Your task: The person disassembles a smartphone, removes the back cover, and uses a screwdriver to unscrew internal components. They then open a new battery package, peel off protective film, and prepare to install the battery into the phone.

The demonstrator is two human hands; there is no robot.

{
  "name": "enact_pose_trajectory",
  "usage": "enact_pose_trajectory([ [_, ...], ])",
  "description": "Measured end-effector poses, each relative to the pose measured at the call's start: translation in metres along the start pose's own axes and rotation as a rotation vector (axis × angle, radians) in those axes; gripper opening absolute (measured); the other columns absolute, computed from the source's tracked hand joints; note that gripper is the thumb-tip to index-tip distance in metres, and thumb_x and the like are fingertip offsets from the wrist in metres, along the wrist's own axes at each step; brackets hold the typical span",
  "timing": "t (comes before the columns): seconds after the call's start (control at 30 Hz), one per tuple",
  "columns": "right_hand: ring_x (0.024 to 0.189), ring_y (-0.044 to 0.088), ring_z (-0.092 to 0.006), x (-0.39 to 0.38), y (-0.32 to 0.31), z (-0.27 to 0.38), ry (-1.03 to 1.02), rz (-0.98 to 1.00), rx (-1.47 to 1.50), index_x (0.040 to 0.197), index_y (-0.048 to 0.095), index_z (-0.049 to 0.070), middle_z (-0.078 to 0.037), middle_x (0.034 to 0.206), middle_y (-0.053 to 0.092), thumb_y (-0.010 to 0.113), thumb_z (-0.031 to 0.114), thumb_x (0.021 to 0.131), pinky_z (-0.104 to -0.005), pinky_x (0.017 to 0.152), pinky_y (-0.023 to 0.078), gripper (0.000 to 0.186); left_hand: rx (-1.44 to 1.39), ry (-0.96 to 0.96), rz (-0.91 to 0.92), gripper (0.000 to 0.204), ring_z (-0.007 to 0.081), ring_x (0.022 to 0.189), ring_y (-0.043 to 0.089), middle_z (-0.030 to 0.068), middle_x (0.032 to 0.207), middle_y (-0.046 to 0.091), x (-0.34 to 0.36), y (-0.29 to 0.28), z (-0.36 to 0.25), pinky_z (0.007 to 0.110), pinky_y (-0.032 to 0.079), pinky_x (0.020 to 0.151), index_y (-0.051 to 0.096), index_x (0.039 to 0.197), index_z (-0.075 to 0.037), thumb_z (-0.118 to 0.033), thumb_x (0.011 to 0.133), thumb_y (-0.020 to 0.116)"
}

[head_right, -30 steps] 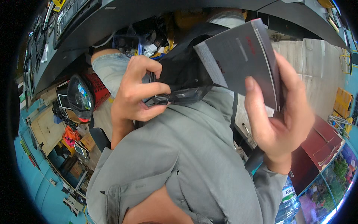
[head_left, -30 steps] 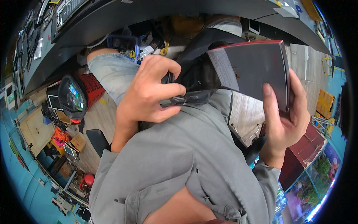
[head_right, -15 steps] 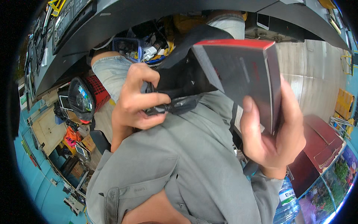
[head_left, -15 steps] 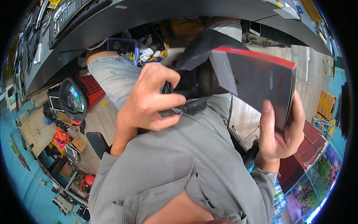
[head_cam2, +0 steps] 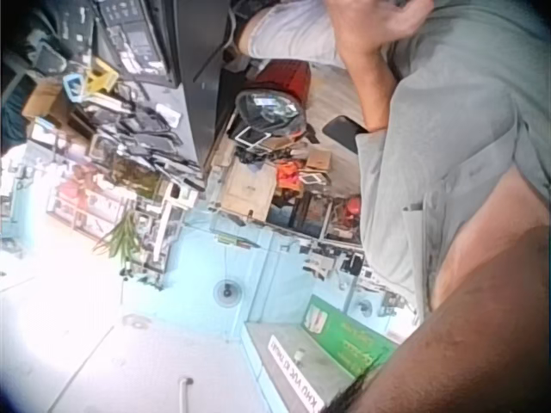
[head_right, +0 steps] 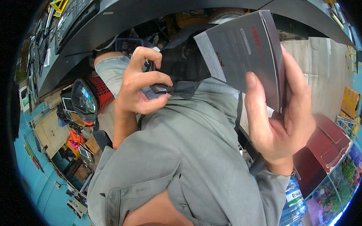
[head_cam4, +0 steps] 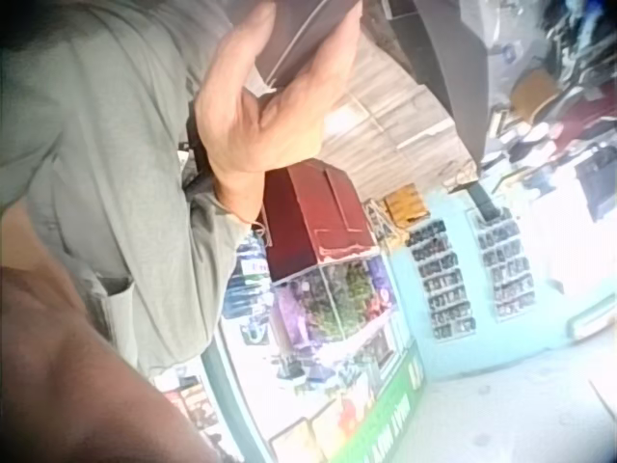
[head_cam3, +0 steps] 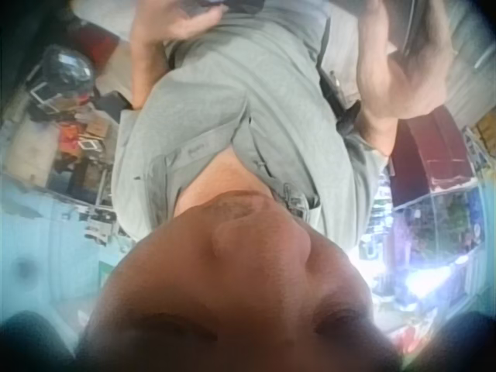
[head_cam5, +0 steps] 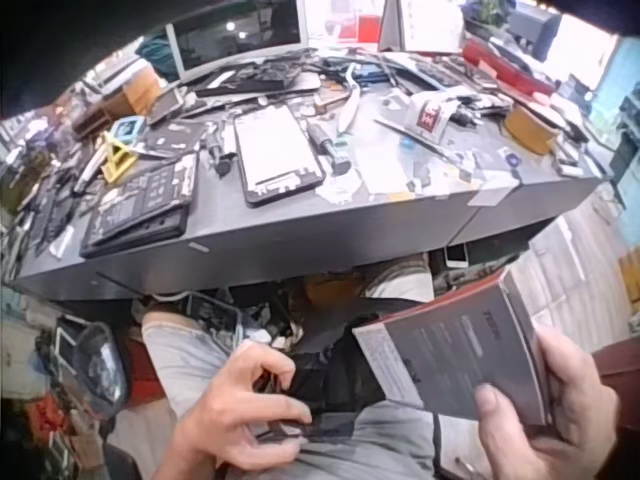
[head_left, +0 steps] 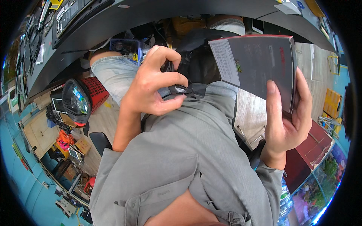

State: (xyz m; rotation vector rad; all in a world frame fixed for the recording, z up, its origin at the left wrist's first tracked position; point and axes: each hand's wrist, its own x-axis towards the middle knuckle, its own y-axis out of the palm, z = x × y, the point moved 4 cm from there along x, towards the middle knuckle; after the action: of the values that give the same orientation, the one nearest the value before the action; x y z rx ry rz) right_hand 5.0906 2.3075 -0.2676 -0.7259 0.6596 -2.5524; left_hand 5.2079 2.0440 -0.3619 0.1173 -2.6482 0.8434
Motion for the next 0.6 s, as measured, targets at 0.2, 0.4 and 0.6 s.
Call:
enact_pose_trajectory([
  [0.2, 0.13, 0.074, -0.0283, -0.003, 0.002, -0.005, 0.08, 0.019, 0.144, 0.153, 0.058, -0.013, -0.028, 0.144, 0.073, 0.079, -0.008, 0.1, -0.0373, 0.114, 0.055, 0.057, -0.443, -0.084, -0.122, 0.031, 0.0334, 0.114, 0.056, 0.0147, 0.117, 0.062, -0.014, 0.018, 0.034, 0.044, 0.047, 0.102, 0.067, 0.085, -0.002, -0.02, 0.066, 0.083],
  [0.4, 0.113, 0.083, -0.0278, -0.009, 0.029, -0.007, 0.017, 0.132, 0.047, 0.146, 0.066, -0.009, -0.026, 0.13, 0.079, 0.086, -0.002, 0.096, -0.0342, 0.096, 0.064, 0.054, -0.5, -0.114, -0.302, 0.122, 0.0438, 0.148, 0.052, 0.0242, 0.161, 0.046, -0.01, 0.067, 0.026, 0.054, 0.043, 0.124, 0.037, 0.161, -0.004, -0.052, 0.071, 0.104],
  [0.6, 0.109, 0.083, -0.0278, -0.024, 0.058, -0.006, 0.052, 0.164, 0.13, 0.145, 0.066, -0.01, -0.026, 0.127, 0.079, 0.088, 0.006, 0.098, -0.0338, 0.09, 0.066, 0.054, -0.123, -0.21, -0.196, 0.143, 0.0435, 0.141, 0.059, 0.0221, 0.16, 0.053, 0.003, 0.08, 0.003, 0.053, 0.053, 0.115, 0.032, 0.172, -0.009, -0.035, 0.056, 0.111],
])
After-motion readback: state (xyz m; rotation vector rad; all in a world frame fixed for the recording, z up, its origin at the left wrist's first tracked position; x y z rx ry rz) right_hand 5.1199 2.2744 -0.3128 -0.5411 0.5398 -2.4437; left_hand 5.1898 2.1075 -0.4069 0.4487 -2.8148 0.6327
